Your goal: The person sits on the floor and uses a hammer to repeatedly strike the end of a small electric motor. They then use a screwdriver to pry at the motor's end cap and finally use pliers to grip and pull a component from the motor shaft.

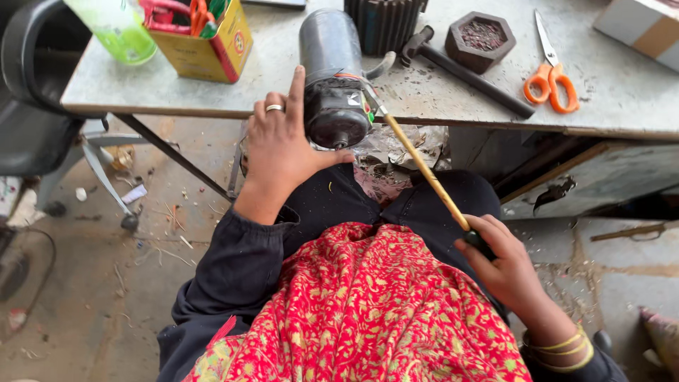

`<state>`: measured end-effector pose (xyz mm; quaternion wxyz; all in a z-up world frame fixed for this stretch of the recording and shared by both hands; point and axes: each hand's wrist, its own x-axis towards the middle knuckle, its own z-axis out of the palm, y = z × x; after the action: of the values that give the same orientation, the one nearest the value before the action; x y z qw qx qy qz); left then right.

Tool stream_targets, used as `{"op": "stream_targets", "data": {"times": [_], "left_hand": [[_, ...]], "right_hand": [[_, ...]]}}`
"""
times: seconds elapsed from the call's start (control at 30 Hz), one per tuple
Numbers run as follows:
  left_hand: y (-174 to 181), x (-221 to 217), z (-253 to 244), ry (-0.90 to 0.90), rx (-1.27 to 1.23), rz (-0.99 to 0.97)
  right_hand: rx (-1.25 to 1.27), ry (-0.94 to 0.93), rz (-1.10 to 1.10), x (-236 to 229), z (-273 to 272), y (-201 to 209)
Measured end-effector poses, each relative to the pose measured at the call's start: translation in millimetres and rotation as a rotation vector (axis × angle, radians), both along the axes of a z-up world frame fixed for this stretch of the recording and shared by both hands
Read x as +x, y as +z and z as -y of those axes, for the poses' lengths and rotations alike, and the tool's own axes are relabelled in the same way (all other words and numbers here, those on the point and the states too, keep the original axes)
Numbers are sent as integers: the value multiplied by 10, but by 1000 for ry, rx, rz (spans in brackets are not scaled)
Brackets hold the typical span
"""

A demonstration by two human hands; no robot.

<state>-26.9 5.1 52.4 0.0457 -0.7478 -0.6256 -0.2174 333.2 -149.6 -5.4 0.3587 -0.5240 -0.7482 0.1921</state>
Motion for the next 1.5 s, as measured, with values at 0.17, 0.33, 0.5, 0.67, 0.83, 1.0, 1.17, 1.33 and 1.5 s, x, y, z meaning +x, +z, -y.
{"op": "stream_targets", "data": {"times": [0.17, 0.33, 0.5, 0.67, 0.83, 1.0, 1.17, 1.33, 1.5], "left_hand": [[135, -288, -111, -169, 36, -72], [201, -439, -464, -491, 94, 156], [2, -284, -626, -642, -5, 509], [-160, -215, -567, -603, 14, 589], [-208, -107, -544, -543, 45, 555], [-214, -49, -481, -526, 89, 530], [-186, 47, -419, -494, 133, 527], [-191, 137, -361, -480, 201, 527], [-170, 112, -370, -501, 173, 521]], "right_hand": [[-578, -129, -337, 100, 192, -164], [-770, 41, -721, 21, 316, -236], [-831, 181, -952, -93, 337, -109], [-936, 184, -1063, -149, 371, 71], [-938, 191, -1133, -215, 327, 153], [-920, 185, -1089, -187, 343, 97], [-980, 316, -1391, -141, 346, -28], [-1033, 326, -1534, -172, 377, -11], [-1023, 150, -1291, -135, 443, 202]]}}
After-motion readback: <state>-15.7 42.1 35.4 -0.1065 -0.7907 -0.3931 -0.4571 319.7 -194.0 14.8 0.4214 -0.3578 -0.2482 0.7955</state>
